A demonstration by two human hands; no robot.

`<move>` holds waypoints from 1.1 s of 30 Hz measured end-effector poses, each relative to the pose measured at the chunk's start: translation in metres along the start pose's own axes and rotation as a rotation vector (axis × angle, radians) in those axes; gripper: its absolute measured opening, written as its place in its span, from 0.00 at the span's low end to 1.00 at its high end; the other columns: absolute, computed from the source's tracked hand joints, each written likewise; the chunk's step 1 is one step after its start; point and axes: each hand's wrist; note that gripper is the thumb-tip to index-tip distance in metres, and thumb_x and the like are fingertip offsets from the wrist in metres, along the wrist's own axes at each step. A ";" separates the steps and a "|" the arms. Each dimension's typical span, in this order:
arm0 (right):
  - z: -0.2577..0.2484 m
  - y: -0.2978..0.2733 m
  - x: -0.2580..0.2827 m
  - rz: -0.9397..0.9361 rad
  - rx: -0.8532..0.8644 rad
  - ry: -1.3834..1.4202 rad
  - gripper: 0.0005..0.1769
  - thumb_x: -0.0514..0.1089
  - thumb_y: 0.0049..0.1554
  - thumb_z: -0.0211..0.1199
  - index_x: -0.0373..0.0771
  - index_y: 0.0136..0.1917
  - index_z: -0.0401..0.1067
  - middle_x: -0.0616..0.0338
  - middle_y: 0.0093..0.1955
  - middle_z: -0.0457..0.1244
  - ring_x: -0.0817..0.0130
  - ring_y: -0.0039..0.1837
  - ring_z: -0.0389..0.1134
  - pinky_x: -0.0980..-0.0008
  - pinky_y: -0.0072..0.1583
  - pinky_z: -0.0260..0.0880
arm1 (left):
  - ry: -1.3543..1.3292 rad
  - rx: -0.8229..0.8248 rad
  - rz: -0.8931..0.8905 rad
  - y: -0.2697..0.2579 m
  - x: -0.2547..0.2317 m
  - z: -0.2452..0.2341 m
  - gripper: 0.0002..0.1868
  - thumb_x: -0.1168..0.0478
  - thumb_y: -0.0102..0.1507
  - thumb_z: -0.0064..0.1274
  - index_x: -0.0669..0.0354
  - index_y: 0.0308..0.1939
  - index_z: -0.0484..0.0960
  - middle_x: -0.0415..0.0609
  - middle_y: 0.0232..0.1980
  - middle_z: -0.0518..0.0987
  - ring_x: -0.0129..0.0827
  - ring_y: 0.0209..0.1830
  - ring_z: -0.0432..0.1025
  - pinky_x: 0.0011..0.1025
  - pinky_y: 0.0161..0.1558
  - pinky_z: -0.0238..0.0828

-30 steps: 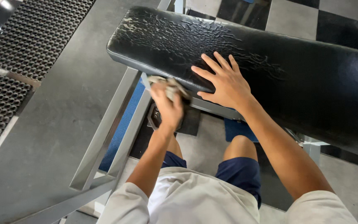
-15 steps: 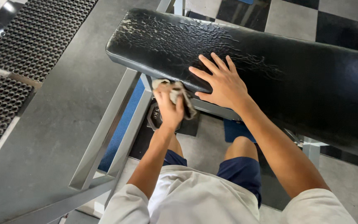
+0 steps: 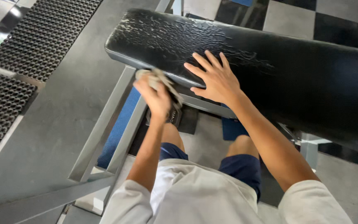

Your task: The person wipes down the surface and edges of a weight bench with a cloth while sitting on it.

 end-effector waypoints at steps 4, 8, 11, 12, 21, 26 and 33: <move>-0.009 -0.033 0.001 -0.015 -0.023 -0.059 0.47 0.59 0.54 0.66 0.67 0.83 0.52 0.58 0.85 0.47 0.43 0.82 0.48 0.26 0.74 0.42 | -0.031 -0.064 -0.109 -0.001 0.001 0.004 0.18 0.67 0.64 0.54 0.57 0.58 0.74 0.56 0.56 0.68 0.60 0.64 0.64 0.51 0.70 0.55; -0.022 -0.067 -0.022 0.050 -0.014 -0.123 0.47 0.62 0.53 0.66 0.67 0.82 0.55 0.59 0.85 0.48 0.44 0.82 0.50 0.27 0.74 0.45 | -0.102 0.190 -0.010 -0.031 -0.050 0.009 0.15 0.66 0.65 0.53 0.56 0.57 0.74 0.55 0.54 0.68 0.62 0.59 0.65 0.55 0.65 0.59; -0.019 -0.084 -0.033 0.122 0.031 -0.058 0.44 0.67 0.54 0.63 0.70 0.82 0.55 0.60 0.86 0.47 0.45 0.83 0.47 0.26 0.74 0.42 | -0.106 0.254 0.031 -0.030 -0.054 0.003 0.14 0.66 0.64 0.53 0.54 0.54 0.75 0.51 0.53 0.69 0.56 0.58 0.66 0.52 0.63 0.62; -0.019 -0.087 -0.035 0.145 0.049 -0.045 0.43 0.68 0.55 0.61 0.70 0.82 0.55 0.62 0.86 0.46 0.46 0.84 0.46 0.27 0.75 0.40 | -0.061 0.205 0.098 -0.021 -0.052 0.000 0.13 0.65 0.63 0.53 0.55 0.51 0.76 0.52 0.50 0.71 0.55 0.54 0.65 0.49 0.63 0.60; -0.021 -0.085 -0.031 0.135 -0.025 -0.040 0.42 0.66 0.55 0.64 0.70 0.80 0.58 0.61 0.84 0.50 0.46 0.82 0.49 0.28 0.75 0.42 | -0.039 0.246 0.044 -0.022 -0.059 0.000 0.14 0.64 0.63 0.53 0.54 0.54 0.75 0.52 0.53 0.66 0.59 0.62 0.63 0.52 0.66 0.58; -0.021 -0.083 -0.032 0.135 -0.053 -0.034 0.41 0.65 0.55 0.64 0.69 0.80 0.60 0.61 0.84 0.51 0.46 0.83 0.49 0.29 0.76 0.41 | -0.004 0.153 0.027 -0.007 -0.035 0.000 0.17 0.63 0.63 0.53 0.55 0.56 0.74 0.53 0.54 0.65 0.61 0.63 0.64 0.52 0.68 0.58; -0.015 -0.086 -0.030 0.143 -0.081 -0.038 0.40 0.65 0.54 0.65 0.69 0.79 0.61 0.61 0.83 0.52 0.46 0.82 0.51 0.30 0.76 0.43 | 0.021 0.161 0.021 -0.030 -0.056 0.011 0.20 0.65 0.63 0.54 0.61 0.59 0.73 0.63 0.55 0.67 0.69 0.65 0.60 0.59 0.71 0.49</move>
Point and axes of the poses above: each hand's wrist, its own y-axis towards the middle knuckle, its own z-axis out of the palm, x = y × z
